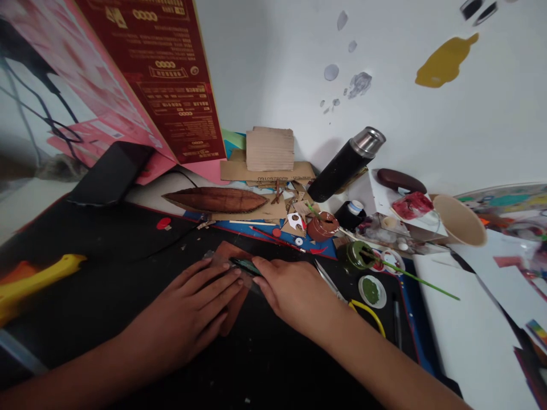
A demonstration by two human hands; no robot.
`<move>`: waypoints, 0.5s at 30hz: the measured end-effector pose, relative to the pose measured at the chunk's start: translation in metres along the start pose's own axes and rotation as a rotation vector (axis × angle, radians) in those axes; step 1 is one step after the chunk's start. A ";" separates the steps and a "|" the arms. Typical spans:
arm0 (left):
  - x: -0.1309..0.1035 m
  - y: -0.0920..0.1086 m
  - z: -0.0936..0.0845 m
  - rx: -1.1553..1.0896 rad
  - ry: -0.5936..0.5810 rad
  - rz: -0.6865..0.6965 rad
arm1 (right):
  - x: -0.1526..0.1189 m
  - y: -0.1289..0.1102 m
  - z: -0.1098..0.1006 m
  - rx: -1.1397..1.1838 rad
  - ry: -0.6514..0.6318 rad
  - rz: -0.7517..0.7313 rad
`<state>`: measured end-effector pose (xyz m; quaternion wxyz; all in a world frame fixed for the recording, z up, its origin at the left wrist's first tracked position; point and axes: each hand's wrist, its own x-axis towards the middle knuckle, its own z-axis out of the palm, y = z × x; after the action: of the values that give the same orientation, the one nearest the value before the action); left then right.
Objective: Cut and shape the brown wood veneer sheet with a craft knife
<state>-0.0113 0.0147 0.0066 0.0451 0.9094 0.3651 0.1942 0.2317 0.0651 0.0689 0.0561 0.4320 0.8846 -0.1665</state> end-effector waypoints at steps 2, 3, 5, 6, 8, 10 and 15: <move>0.000 0.000 0.000 0.000 0.008 0.003 | 0.000 -0.001 0.001 -0.036 -0.014 0.007; 0.000 0.000 0.000 -0.001 0.008 0.005 | 0.000 -0.001 0.001 -0.058 -0.020 0.010; 0.001 0.000 0.000 -0.006 0.010 0.004 | 0.000 -0.003 0.000 -0.106 -0.031 0.016; 0.001 0.000 -0.001 -0.010 0.010 0.003 | -0.001 -0.004 0.000 -0.129 -0.037 0.017; 0.001 0.001 -0.001 -0.013 0.008 0.000 | 0.000 -0.006 -0.002 -0.159 -0.050 0.017; 0.002 0.001 -0.001 -0.009 0.006 -0.003 | 0.001 -0.008 -0.004 -0.158 -0.059 0.010; 0.002 0.001 0.000 -0.014 0.006 -0.005 | 0.006 -0.011 -0.010 -0.190 -0.062 -0.006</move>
<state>-0.0098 0.0156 0.0077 0.0506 0.9075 0.3662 0.1993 0.2198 0.0668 0.0791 0.1235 0.4168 0.8955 -0.0951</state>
